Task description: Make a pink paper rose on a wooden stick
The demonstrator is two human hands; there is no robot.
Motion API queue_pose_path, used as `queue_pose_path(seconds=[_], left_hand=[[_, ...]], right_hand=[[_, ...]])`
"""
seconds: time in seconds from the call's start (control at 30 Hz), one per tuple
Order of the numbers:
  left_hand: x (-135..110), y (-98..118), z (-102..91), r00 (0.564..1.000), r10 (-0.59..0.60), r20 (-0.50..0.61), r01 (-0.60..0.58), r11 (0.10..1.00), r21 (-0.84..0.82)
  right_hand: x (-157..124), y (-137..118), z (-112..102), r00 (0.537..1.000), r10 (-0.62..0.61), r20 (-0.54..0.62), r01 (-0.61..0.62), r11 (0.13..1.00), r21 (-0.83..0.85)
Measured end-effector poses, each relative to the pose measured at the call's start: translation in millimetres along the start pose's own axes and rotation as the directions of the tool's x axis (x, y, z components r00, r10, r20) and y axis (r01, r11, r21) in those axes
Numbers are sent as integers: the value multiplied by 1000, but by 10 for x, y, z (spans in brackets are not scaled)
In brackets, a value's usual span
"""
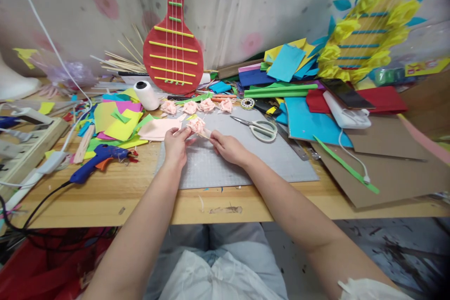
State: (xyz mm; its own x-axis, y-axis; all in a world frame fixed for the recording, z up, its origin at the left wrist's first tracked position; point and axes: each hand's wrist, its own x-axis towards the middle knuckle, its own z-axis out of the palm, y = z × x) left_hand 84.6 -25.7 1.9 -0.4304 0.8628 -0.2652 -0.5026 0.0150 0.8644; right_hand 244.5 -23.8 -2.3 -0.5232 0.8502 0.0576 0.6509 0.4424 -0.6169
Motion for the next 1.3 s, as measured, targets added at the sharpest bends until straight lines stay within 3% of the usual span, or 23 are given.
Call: queue_pose_path(seconds=[0.3,0.5,0.73,1.3], left_hand=[[20,14,-8,993,29,113,-25,999,-40],[3,41,-36,989,23,143,-13,998,-69],[-17,26,-24,980,13,198,4,997,-82],[38,11,-47,998,31,47,-36,995,94]], right_hand=[[28,-100,41,996,79,-45,-81,996,-32],[7,-133,62,997,23,-68,-24,1000,-11],[7,-105,80,995,46,-91,-42,998,54],[37,-58,128,999,24,-49,-19,996,82]])
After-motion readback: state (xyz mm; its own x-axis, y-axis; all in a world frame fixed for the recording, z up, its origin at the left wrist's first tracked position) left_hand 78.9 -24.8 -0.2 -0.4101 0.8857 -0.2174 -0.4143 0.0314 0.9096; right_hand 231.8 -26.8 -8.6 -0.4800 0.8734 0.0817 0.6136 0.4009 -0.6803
